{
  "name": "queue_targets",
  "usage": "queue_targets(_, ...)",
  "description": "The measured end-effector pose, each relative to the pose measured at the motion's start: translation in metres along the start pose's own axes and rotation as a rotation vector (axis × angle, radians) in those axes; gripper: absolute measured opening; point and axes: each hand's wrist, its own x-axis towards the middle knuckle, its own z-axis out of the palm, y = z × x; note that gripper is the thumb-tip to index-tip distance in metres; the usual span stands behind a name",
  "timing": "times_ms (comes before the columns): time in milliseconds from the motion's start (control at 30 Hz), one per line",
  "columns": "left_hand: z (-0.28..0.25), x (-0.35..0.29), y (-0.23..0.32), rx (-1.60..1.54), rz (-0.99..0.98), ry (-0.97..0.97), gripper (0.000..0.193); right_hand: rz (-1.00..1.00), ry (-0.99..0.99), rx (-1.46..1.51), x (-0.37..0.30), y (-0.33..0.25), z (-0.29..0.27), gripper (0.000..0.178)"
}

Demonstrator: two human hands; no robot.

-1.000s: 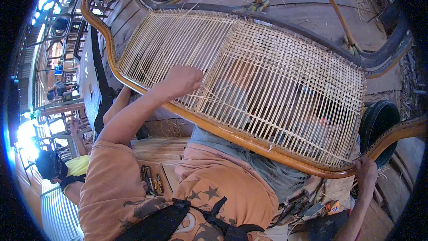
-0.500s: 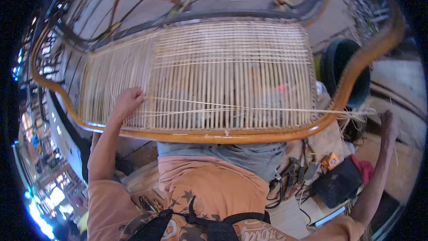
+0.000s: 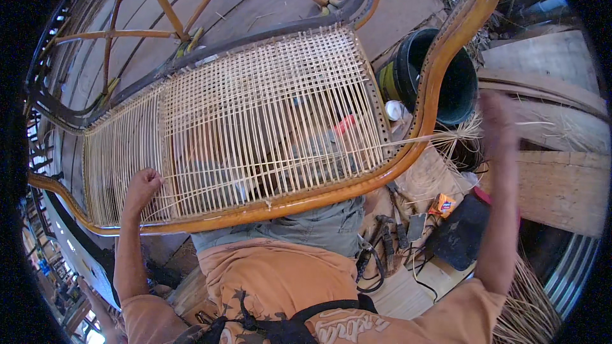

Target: Repairing the seat of a rattan chair by weaving new material.

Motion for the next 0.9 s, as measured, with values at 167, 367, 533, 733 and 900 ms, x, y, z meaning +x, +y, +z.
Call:
queue_targets(167, -0.005, 0.004, -0.022, -0.218, -0.027, -0.105, 0.017, -0.136, -0.467, -0.85, -0.019, -0.147, 0.158, 0.018)
queue_targets(367, -0.006, 0.003, -0.021, -0.2, 0.011, -0.04, 0.017, 0.148, -0.596, -0.888, -0.015, -0.148, 0.162, 0.021)
queue_targets(533, -0.007, -0.006, -0.007, -0.189, 0.004, -0.082, 0.02, 0.196, -0.374, -0.798, -0.012, -0.118, 0.131, 0.024)
queue_targets(733, -0.011, -0.006, -0.012, -0.311, -0.1, -0.156, 0.022, 0.313, -0.291, -0.936, -0.013, -0.125, 0.095, 0.027)
queue_targets(900, -0.005, -0.007, -0.016, -0.113, 0.043, -0.089, 0.023, 0.308, -0.189, -1.025, -0.012, -0.091, 0.048, 0.027)
